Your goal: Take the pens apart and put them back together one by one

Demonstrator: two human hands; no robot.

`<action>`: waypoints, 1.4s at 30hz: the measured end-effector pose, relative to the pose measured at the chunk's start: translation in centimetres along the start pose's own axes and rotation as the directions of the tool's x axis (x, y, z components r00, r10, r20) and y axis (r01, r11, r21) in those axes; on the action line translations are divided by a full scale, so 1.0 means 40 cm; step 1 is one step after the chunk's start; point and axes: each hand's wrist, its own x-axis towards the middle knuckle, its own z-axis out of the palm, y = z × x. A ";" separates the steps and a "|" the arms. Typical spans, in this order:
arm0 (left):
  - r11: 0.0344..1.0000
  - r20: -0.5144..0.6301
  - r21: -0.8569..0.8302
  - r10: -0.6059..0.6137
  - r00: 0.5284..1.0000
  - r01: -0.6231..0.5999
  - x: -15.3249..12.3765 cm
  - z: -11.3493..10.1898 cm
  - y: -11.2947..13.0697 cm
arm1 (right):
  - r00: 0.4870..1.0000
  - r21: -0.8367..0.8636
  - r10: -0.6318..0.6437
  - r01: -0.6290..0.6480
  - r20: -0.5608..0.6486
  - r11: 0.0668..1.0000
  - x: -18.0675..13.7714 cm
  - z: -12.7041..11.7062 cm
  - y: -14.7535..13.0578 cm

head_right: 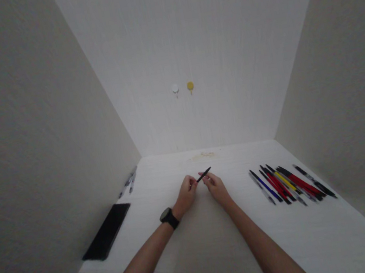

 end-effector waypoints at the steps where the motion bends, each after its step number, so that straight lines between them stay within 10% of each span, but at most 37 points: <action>1: 1.000 0.037 -0.012 0.000 0.999 0.000 0.000 0.001 0.004 | 1.000 0.040 0.009 -0.009 0.007 0.999 0.001 -0.003 0.002; 14: 0.910 0.080 -0.367 -0.174 0.981 0.192 0.030 -0.040 -0.020 | 0.985 0.476 0.109 -0.161 0.135 0.864 -0.023 0.000 -0.049; 24: 0.833 0.176 -0.499 -0.174 0.969 0.240 0.034 -0.043 -0.038 | 0.872 0.347 0.100 -0.293 0.479 0.891 -0.038 0.014 -0.044; 33: 0.678 0.190 -0.698 -0.135 0.972 0.230 0.030 -0.049 -0.010 | 0.831 0.364 0.066 -0.311 0.552 0.878 -0.042 0.006 -0.051; 42: 0.782 0.064 -0.611 -0.103 0.993 0.120 0.031 -0.066 -0.015 | 0.857 0.268 0.054 -0.219 0.513 0.938 -0.039 0.006 -0.058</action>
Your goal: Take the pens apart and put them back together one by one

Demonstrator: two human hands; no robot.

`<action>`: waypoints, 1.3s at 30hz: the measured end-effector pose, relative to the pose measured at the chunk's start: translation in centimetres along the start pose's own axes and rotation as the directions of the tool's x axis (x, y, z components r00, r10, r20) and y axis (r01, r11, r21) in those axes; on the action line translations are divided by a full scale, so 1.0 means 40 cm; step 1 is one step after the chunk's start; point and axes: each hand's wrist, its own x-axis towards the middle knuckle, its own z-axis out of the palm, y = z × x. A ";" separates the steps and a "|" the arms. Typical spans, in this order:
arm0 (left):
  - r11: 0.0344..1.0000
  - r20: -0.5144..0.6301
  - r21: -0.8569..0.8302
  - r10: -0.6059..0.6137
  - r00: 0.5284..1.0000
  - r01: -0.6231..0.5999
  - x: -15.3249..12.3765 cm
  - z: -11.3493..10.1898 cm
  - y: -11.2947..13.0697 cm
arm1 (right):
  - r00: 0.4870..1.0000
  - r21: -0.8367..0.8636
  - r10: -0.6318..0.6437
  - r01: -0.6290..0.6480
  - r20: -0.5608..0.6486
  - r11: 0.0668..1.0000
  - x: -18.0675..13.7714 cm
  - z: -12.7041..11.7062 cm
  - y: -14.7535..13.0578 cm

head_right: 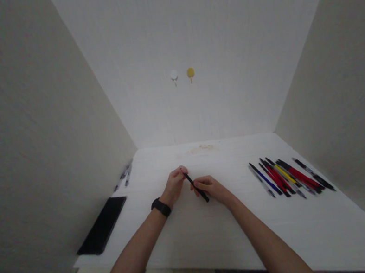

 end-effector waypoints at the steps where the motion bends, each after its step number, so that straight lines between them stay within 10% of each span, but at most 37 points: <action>1: 1.000 -0.011 0.010 0.007 1.000 -0.007 0.000 -0.001 -0.001 | 1.000 -0.026 -0.011 0.011 -0.008 1.000 -0.001 0.001 -0.004; 24: 0.994 -0.162 0.065 0.100 0.982 -0.090 -0.008 0.001 0.014 | 0.906 -0.535 -0.330 0.146 -0.266 0.832 0.019 0.029 -0.003; 39: 0.999 -0.116 -0.040 0.019 0.993 -0.024 0.002 -0.005 -0.006 | 0.989 -0.163 -0.093 0.074 -0.112 0.984 0.015 0.031 0.004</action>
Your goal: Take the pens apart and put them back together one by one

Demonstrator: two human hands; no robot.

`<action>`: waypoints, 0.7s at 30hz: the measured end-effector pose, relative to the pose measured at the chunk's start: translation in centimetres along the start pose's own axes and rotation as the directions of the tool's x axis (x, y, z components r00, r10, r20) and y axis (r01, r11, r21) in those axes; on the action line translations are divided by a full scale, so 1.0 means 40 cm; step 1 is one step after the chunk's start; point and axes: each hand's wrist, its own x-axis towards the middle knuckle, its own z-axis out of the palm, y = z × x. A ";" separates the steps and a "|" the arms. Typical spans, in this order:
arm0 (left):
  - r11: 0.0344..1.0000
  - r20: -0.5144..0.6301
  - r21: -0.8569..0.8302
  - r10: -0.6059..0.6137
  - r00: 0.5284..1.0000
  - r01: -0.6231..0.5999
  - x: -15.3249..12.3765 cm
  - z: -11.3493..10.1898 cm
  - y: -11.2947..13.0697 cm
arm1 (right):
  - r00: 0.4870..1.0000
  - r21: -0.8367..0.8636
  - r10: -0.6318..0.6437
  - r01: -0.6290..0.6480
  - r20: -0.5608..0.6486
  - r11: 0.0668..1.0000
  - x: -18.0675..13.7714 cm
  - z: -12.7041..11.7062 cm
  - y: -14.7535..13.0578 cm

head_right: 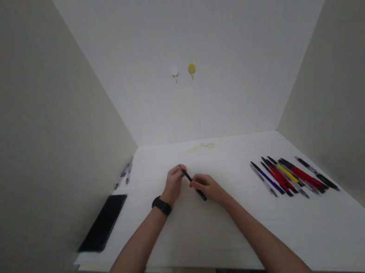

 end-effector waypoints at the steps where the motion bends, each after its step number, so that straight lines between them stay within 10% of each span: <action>1: 1.000 -0.002 0.002 0.006 1.000 -0.006 0.000 0.001 0.001 | 1.000 0.004 -0.004 0.004 -0.013 1.000 0.000 0.001 0.000; 21: 0.999 -0.028 0.050 -0.010 1.000 0.011 0.001 0.000 -0.005 | 1.000 0.022 0.007 -0.007 0.028 1.000 -0.005 -0.005 -0.016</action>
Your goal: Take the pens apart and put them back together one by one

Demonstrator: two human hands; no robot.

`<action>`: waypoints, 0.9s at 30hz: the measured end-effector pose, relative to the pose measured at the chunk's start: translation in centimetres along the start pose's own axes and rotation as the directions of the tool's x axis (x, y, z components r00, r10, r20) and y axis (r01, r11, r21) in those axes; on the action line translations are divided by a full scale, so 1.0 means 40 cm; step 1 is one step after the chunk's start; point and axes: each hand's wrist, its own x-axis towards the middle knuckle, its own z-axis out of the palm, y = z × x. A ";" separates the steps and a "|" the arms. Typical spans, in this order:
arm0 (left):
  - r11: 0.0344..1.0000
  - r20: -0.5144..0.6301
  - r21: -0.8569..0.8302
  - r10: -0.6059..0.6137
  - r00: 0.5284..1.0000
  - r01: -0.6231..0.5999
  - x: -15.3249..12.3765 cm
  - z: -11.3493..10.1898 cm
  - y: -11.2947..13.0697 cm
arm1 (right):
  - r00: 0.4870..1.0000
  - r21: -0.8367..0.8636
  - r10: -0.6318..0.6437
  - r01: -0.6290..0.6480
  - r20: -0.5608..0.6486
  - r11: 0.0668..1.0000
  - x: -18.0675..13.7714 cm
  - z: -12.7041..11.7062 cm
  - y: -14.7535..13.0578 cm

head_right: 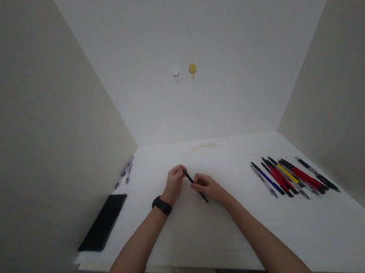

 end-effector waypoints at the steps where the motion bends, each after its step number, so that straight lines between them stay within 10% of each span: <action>1: 1.000 0.004 -0.001 -0.003 1.000 0.003 0.000 0.001 0.000 | 1.000 0.003 -0.019 0.019 -0.009 1.000 0.002 0.001 0.003; 27: 0.994 0.035 -0.093 -0.055 0.998 0.058 0.002 0.004 0.004 | 0.997 0.002 -0.035 0.035 0.063 0.999 0.005 0.000 0.021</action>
